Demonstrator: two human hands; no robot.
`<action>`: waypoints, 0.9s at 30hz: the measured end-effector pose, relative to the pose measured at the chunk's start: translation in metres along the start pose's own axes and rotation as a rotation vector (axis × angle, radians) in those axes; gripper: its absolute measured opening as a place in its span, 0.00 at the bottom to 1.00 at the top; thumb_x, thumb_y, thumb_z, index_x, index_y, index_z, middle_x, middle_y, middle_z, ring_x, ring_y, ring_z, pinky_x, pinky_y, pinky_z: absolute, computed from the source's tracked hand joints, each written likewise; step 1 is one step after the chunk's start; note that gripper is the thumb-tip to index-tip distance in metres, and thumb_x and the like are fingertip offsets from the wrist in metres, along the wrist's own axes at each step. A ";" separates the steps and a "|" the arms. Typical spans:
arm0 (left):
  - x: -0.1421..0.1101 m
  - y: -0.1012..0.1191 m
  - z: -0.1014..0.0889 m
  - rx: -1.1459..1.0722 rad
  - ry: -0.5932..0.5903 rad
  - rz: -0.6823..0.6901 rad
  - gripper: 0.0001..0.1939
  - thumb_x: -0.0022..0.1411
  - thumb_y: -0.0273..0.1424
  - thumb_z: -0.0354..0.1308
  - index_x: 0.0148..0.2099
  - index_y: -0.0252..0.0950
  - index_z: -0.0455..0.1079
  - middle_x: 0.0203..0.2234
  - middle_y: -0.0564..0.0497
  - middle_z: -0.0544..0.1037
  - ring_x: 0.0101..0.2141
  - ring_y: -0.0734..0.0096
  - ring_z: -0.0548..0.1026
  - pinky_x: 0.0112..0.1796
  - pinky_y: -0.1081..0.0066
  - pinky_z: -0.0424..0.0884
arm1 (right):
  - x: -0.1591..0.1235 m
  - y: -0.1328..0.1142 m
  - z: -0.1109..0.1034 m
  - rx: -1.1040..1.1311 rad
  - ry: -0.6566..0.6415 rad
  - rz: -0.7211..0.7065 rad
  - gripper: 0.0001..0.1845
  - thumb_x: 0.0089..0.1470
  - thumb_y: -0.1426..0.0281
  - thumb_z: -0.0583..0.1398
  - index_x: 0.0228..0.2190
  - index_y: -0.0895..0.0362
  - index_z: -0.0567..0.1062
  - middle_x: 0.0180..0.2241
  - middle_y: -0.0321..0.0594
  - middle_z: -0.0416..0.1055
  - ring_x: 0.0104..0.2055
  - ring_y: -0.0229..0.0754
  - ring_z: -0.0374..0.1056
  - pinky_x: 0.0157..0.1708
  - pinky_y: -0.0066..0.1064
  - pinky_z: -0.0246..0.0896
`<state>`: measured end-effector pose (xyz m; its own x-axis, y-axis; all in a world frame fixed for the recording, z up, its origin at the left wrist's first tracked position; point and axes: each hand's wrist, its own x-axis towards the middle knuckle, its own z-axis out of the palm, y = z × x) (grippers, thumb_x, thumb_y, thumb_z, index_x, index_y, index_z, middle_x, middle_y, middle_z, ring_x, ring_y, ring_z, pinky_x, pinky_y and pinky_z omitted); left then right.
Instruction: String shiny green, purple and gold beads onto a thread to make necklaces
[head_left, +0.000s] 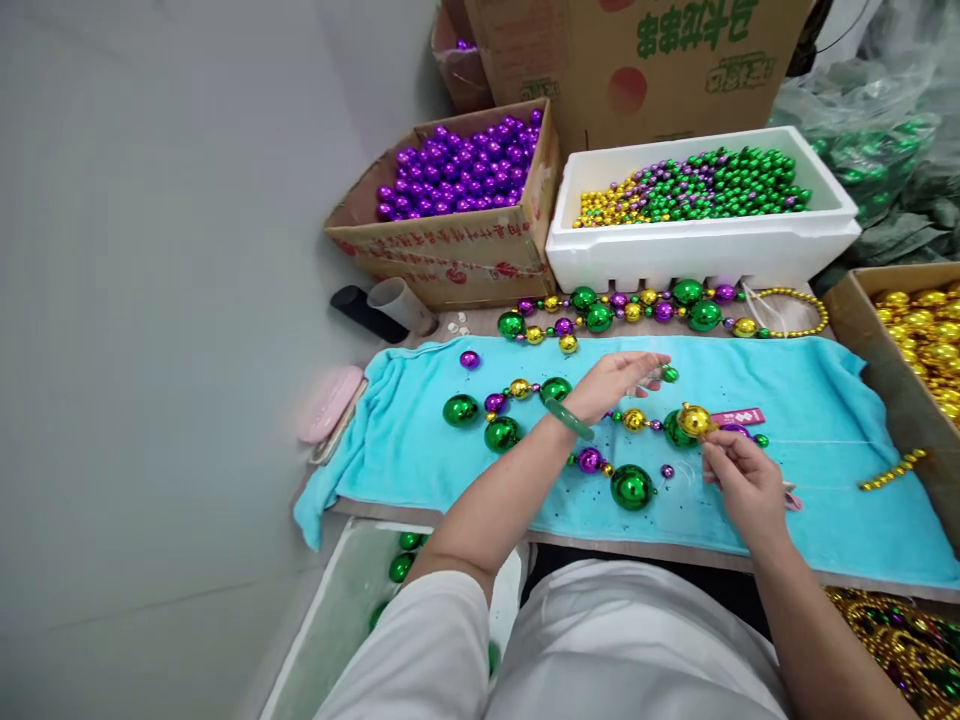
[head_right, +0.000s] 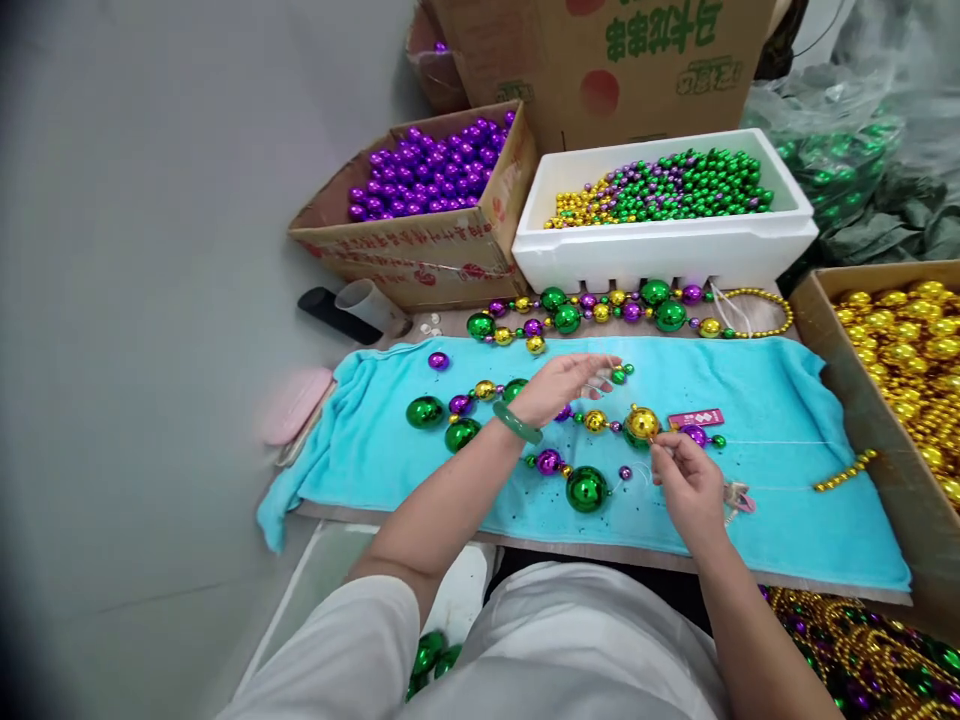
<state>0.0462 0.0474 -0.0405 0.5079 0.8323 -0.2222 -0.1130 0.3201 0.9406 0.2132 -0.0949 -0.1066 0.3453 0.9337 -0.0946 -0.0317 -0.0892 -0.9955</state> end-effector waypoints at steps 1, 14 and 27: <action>-0.001 0.003 -0.009 0.131 0.025 0.043 0.12 0.56 0.36 0.63 0.39 0.35 0.77 0.35 0.45 0.80 0.32 0.72 0.74 0.34 0.74 0.66 | 0.000 0.000 0.000 0.007 0.006 -0.009 0.10 0.51 0.63 0.62 0.32 0.57 0.72 0.19 0.32 0.65 0.21 0.33 0.61 0.19 0.24 0.57; -0.052 0.046 -0.243 1.047 0.769 -0.309 0.06 0.47 0.21 0.66 0.30 0.29 0.74 0.21 0.51 0.73 0.39 0.63 0.71 0.47 0.61 0.63 | 0.001 -0.004 -0.013 0.014 0.094 0.004 0.12 0.47 0.63 0.65 0.31 0.58 0.74 0.20 0.34 0.67 0.20 0.32 0.61 0.18 0.23 0.57; -0.052 0.024 -0.113 -0.293 0.250 0.044 0.18 0.61 0.35 0.54 0.53 0.38 0.68 0.36 0.46 0.78 0.31 0.74 0.76 0.32 0.75 0.72 | -0.016 -0.008 0.018 -0.051 -0.171 -0.093 0.08 0.53 0.64 0.61 0.32 0.57 0.73 0.19 0.33 0.65 0.21 0.33 0.61 0.20 0.24 0.58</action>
<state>-0.0790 0.0634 -0.0350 0.2768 0.9214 -0.2728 -0.3877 0.3668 0.8456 0.1908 -0.1030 -0.0973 0.1798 0.9837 -0.0059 0.0419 -0.0137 -0.9990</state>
